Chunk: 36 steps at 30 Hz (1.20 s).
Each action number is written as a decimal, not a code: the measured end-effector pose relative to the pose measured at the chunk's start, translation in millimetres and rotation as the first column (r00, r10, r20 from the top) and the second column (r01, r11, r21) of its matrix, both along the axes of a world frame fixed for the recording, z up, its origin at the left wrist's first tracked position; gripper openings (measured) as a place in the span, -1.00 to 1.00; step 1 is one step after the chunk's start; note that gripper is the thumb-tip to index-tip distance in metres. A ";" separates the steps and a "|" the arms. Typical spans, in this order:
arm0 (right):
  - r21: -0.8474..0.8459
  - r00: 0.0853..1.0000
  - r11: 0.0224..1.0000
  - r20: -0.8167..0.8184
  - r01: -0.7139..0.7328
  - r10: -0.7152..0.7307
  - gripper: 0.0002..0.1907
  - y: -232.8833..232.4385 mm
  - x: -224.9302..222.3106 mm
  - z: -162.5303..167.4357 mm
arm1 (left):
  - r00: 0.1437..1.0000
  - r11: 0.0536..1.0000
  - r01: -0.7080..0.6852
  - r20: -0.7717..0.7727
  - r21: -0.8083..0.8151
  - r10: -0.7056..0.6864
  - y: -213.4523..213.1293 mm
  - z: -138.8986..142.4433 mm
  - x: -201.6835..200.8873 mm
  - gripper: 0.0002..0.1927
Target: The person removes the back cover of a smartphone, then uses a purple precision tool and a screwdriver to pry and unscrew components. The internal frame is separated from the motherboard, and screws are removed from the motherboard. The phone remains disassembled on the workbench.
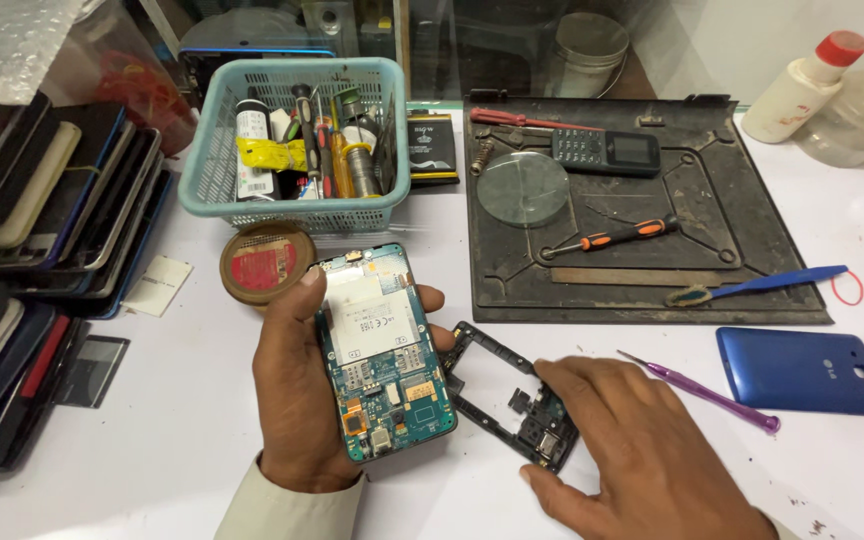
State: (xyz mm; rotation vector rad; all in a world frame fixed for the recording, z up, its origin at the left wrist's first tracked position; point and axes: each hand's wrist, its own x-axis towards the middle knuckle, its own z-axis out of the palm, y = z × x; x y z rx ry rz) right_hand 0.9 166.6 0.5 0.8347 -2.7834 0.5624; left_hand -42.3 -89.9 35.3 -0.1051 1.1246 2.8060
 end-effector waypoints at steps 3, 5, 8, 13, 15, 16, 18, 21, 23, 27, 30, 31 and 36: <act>-0.085 0.980 0.989 0.172 0.120 -0.104 -0.19 4.4 1.2 -0.1 | 1.000 1.000 -0.005 -0.002 -0.006 0.005 0.1 -0.3 -0.4 -0.40; -0.138 0.994 0.986 0.072 0.091 -0.082 -0.20 8.6 2.6 0.4 | 1.000 1.000 -0.014 -0.014 -0.018 0.014 -0.3 -1.1 -0.9 -0.39; -0.067 0.997 0.995 0.028 0.072 -0.071 -0.16 11.8 2.4 -2.5 | 1.000 1.000 -0.002 -0.030 0.009 0.002 -0.2 -2.8 -0.6 -0.40; -0.059 0.996 0.996 0.066 0.071 -0.067 -0.12 17.8 2.1 -5.4 | 0.999 1.000 -0.025 -0.046 -0.003 0.025 -0.9 -3.3 0.5 -0.40; 0.000 1.000 1.000 -0.022 0.020 -0.020 -0.09 19.8 0.6 -3.8 | 0.998 1.000 -0.026 -0.053 -0.006 0.026 -0.7 -2.5 0.7 -0.40; -0.050 0.999 0.998 0.029 0.047 -0.046 -0.10 22.3 0.0 -1.1 | 0.998 0.999 -0.031 -0.051 -0.014 0.030 0.0 -2.3 0.6 -0.39; -0.149 0.988 0.984 0.137 0.098 -0.077 -0.13 29.0 -3.1 6.3 | 0.999 0.999 -0.040 -0.032 -0.031 0.039 -0.9 -1.7 -0.8 -0.39; -0.122 0.980 0.977 0.114 0.176 -0.163 -0.12 45.5 -14.0 21.7 | 0.999 0.998 -0.039 0.008 -0.051 0.039 -1.0 -1.8 -0.7 -0.39; -0.134 0.968 0.960 0.074 0.248 -0.239 -0.13 58.9 -27.3 32.0 | 0.999 0.997 -0.039 0.007 -0.060 0.039 0.5 -1.4 -0.8 -0.39; -0.116 0.925 0.919 0.001 0.377 -0.380 -0.15 90.7 -70.9 48.7 | 0.999 0.996 -0.021 0.043 -0.085 0.025 1.7 0.8 -2.0 -0.38; -0.065 0.905 0.905 -0.038 0.420 -0.423 -0.15 117.1 -103.9 55.2 | 0.996 0.992 -0.009 0.089 -0.122 0.020 3.0 1.3 -2.1 -0.38; -0.061 0.877 0.876 -0.019 0.479 -0.481 -0.13 124.3 -113.9 54.8 | 0.996 0.992 0.001 0.086 -0.127 0.010 3.2 0.9 -2.7 -0.39; -0.036 0.772 0.771 0.005 0.636 -0.636 -0.09 146.8 -144.7 43.0 | 0.996 0.991 0.062 0.069 -0.122 -0.054 3.2 -0.7 -4.5 -0.39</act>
